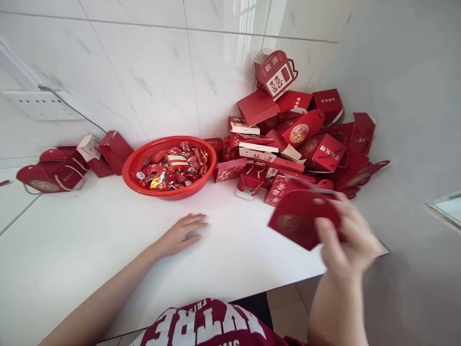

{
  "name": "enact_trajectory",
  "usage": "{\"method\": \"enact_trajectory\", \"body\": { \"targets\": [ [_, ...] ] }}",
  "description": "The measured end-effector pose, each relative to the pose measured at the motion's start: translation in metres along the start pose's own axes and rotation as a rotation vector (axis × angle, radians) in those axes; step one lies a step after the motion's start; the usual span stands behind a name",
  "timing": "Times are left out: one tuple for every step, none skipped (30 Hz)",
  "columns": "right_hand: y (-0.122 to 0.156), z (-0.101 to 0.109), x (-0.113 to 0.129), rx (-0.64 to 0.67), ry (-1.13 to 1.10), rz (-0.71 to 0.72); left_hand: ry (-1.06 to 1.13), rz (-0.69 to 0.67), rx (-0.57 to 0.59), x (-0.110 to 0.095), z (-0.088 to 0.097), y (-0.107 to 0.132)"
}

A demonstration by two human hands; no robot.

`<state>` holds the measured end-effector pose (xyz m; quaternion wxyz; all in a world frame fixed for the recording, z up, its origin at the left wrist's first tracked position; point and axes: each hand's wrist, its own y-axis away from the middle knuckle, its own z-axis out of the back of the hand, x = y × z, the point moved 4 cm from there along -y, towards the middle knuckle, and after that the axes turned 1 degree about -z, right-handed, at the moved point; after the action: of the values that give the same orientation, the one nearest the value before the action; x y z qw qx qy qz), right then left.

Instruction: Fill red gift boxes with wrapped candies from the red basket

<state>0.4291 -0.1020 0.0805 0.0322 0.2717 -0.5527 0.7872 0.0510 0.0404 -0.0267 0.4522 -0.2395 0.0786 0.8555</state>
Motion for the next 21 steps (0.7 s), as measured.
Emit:
{"method": "enact_trajectory", "body": {
  "targets": [
    [0.002, -0.025, 0.024, 0.182, -0.181, 0.082, 0.028, 0.023, -0.061, 0.002, 0.007, 0.001],
    [0.008, -0.050, 0.047, 0.365, -0.318, 0.170, 0.056, 0.042, -0.140, 0.002, 0.017, 0.002],
    [0.016, -0.072, 0.066, 0.487, -0.415, 0.224, 0.084, 0.056, -0.231, 0.002, 0.027, 0.005],
    [0.026, -0.092, 0.082, 0.618, -0.468, 0.276, 0.112, 0.064, -0.329, 0.000, 0.039, 0.008],
    [0.036, -0.109, 0.094, 0.688, -0.514, 0.310, 0.140, 0.068, -0.429, -0.002, 0.051, 0.013],
    [0.045, -0.123, 0.104, 0.724, -0.549, 0.335, 0.166, 0.070, -0.521, -0.005, 0.062, 0.018],
    [0.055, -0.136, 0.112, 0.768, -0.560, 0.376, 0.190, 0.073, -0.600, -0.009, 0.072, 0.023],
    [0.063, -0.145, 0.118, 0.798, -0.565, 0.419, 0.209, 0.070, -0.656, -0.012, 0.080, 0.028],
    [0.070, -0.153, 0.123, 0.830, -0.561, 0.464, 0.223, 0.060, -0.686, -0.016, 0.086, 0.032],
    [0.075, -0.159, 0.128, 0.862, -0.551, 0.505, 0.232, 0.041, -0.687, -0.020, 0.090, 0.035],
    [0.078, -0.164, 0.131, 0.892, -0.541, 0.538, 0.237, 0.018, -0.660, -0.023, 0.092, 0.037],
    [0.079, -0.167, 0.134, 0.920, -0.535, 0.560, 0.238, -0.005, -0.614, -0.026, 0.091, 0.038],
    [0.078, -0.168, 0.136, 0.944, -0.533, 0.571, 0.235, -0.025, -0.559, -0.029, 0.089, 0.038],
    [0.076, -0.169, 0.138, 0.962, -0.539, 0.573, 0.232, -0.037, -0.503, -0.031, 0.085, 0.038],
    [0.073, -0.170, 0.139, 0.974, -0.554, 0.568, 0.230, -0.039, -0.456, -0.032, 0.082, 0.038],
    [0.070, -0.170, 0.140, 0.979, -0.579, 0.553, 0.234, -0.033, -0.417, -0.032, 0.078, 0.037],
    [0.067, -0.170, 0.141, 0.978, -0.605, 0.525, 0.243, -0.023, -0.390, -0.032, 0.074, 0.037],
    [0.065, -0.171, 0.141, 0.976, -0.632, 0.487, 0.258, -0.011, -0.371, -0.031, 0.071, 0.036],
    [0.063, -0.172, 0.141, 0.978, -0.654, 0.443, 0.275, -0.002, -0.355, -0.030, 0.068, 0.036],
    [0.062, -0.174, 0.140, 0.981, -0.672, 0.398, 0.291, 0.003, -0.341, -0.029, 0.066, 0.036],
    [0.062, -0.176, 0.140, 0.985, -0.685, 0.357, 0.304, 0.001, -0.326, -0.028, 0.064, 0.036]
  ]
}}
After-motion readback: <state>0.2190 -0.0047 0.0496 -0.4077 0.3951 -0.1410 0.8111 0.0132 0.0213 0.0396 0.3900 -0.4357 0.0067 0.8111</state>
